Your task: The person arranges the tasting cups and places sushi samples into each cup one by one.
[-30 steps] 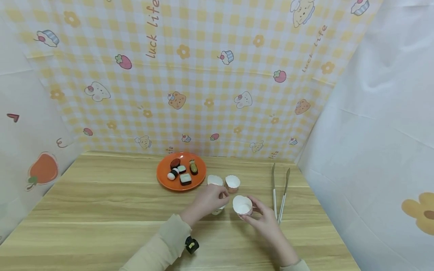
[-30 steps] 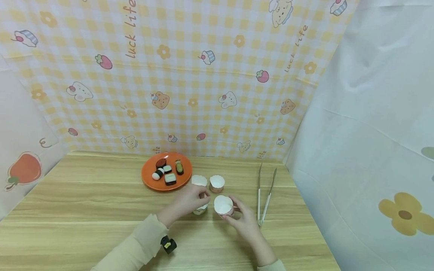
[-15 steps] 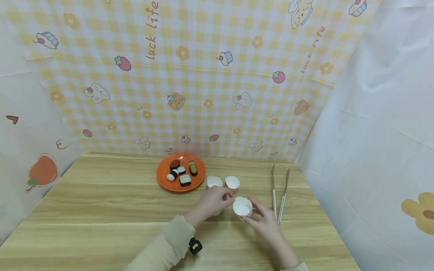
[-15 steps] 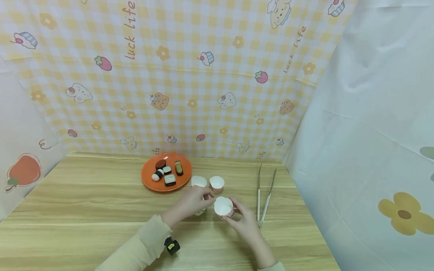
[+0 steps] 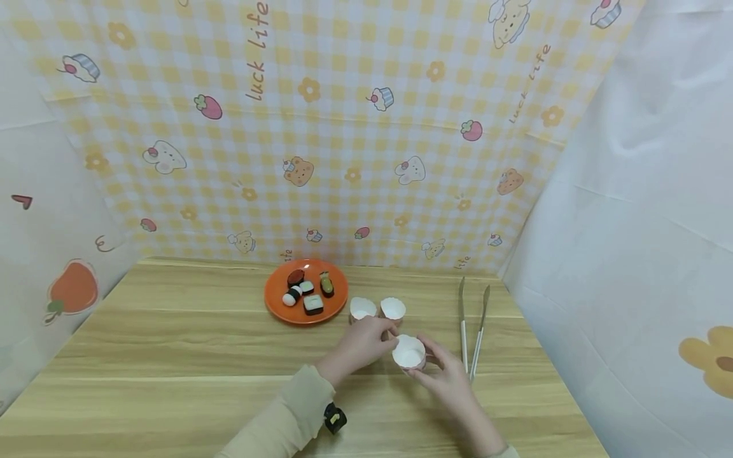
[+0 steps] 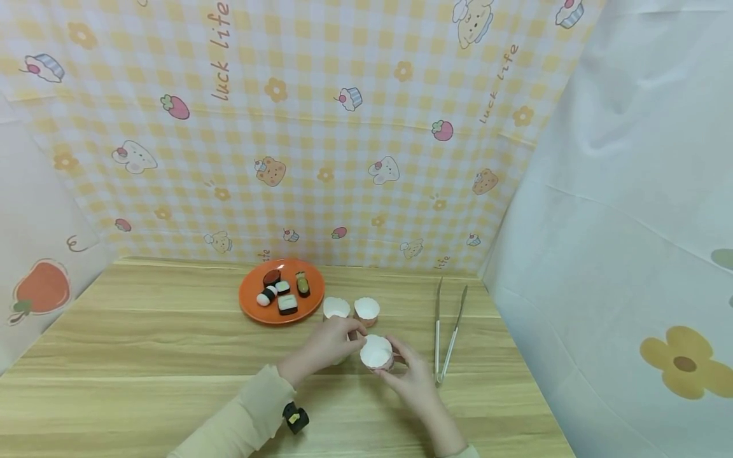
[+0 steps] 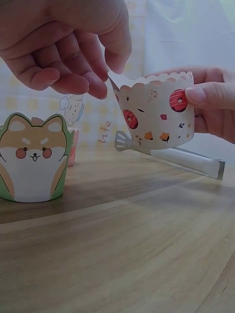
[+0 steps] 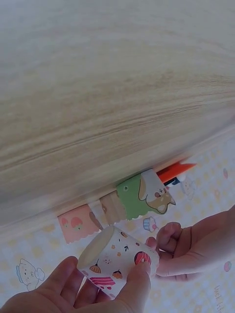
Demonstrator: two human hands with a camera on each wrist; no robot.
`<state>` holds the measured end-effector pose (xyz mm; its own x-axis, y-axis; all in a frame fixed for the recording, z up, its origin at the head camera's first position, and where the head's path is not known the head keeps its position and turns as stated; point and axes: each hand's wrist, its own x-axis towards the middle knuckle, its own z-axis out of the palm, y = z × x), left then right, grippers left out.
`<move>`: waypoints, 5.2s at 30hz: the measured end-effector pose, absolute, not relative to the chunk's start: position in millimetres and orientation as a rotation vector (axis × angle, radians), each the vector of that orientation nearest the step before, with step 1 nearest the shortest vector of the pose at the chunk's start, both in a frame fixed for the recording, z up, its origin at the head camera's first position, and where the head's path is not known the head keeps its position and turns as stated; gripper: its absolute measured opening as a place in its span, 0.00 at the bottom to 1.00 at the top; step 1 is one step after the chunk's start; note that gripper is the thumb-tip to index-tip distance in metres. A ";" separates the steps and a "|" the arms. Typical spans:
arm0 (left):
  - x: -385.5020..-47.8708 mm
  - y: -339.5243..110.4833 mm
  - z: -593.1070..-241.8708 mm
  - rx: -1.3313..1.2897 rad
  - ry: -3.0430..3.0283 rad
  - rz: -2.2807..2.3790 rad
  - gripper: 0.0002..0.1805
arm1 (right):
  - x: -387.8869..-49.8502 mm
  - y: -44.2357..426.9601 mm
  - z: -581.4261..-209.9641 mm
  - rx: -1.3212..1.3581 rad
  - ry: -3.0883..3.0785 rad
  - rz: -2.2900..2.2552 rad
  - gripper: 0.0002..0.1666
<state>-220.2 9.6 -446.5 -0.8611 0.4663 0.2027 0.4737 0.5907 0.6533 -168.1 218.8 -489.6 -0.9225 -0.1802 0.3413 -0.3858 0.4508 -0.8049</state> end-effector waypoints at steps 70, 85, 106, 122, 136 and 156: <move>-234.9 7.5 -431.2 -0.754 -2.676 -1.186 0.05 | -155.5 214.5 -468.9 0.529 -2.464 1.513 0.36; -245.1 7.2 -428.0 -0.557 -2.755 -1.221 0.06 | -153.7 214.7 -471.9 0.462 -2.499 1.499 0.36; -259.0 4.8 -437.7 -0.454 -2.872 -1.160 0.06 | -151.4 216.8 -467.7 0.455 -2.505 1.491 0.36; -257.1 11.5 -442.9 -0.467 -2.970 -1.100 0.05 | -149.9 218.7 -465.0 0.568 -2.448 1.459 0.36; -251.6 16.4 -448.5 -0.521 -2.968 -1.022 0.05 | -163.8 232.0 -494.0 0.507 -2.433 1.458 0.38; -253.1 22.5 -450.4 -0.527 -2.992 -0.990 0.04 | -149.8 220.4 -467.8 0.554 -2.431 1.420 0.35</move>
<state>-253.1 22.5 -450.4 -0.9441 0.3255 0.0522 0.2923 0.7535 0.5889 -149.8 220.4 -467.8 -0.8900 -0.1882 0.4154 -0.4543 0.4461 -0.7711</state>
